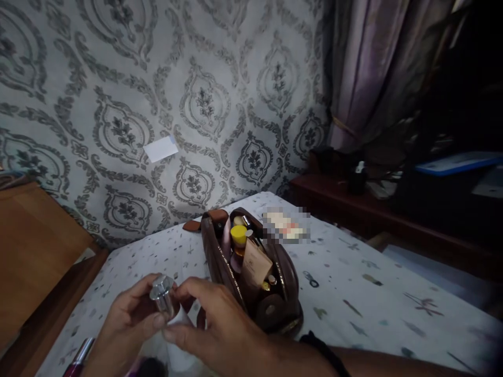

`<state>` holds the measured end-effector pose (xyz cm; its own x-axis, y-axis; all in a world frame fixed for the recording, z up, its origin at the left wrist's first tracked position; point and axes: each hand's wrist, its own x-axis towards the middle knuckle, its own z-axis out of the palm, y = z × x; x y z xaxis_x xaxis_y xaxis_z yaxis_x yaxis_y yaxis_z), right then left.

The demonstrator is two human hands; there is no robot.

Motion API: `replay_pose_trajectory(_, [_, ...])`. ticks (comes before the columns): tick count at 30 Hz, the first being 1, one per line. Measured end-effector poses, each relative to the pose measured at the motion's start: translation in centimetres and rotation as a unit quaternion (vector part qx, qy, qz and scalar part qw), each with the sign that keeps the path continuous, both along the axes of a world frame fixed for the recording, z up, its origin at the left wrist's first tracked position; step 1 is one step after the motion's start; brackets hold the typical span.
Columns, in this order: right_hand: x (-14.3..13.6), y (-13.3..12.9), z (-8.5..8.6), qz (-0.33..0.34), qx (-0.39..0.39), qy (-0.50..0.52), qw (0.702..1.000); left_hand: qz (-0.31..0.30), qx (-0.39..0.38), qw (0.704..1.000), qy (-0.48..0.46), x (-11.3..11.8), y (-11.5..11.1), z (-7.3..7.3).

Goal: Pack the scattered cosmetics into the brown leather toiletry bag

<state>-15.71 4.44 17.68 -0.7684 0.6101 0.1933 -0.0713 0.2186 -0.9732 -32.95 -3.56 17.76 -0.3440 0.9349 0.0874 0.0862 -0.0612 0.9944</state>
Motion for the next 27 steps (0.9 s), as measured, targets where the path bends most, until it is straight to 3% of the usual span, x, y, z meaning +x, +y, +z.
replay_pose_trajectory(6, [2.3, 4.0, 4.0, 0.025, 0.087, 0.051, 0.995, -0.026, 0.08, 0.996, 0.021, 1.0, 3.8, 3.3])
replay_pose_trajectory(12, [2.1, 9.3, 4.3, 0.032, 0.061, 0.123, 0.99, -0.025, 0.119, 0.992, 0.024, 3.7, 8.9, 5.6])
replay_pose_trajectory(21, [2.1, 14.1, 3.2, 0.083, 0.028, 0.12, 0.989, -0.064, 0.109, 0.988, 0.083, 3.5, 13.6, 5.7])
replay_pose_trajectory(25, [2.4, 17.0, 3.2, 0.151, 0.092, 0.073, 0.981, -0.052, 0.112, 0.989, 0.085, 3.2, 14.3, 5.5])
replay_pose_trajectory(27, [2.5, 18.7, 3.2, 0.149, 0.188, 0.009, 0.971, -0.036, 0.12, 0.987, 0.099, 3.0, 14.6, 5.5])
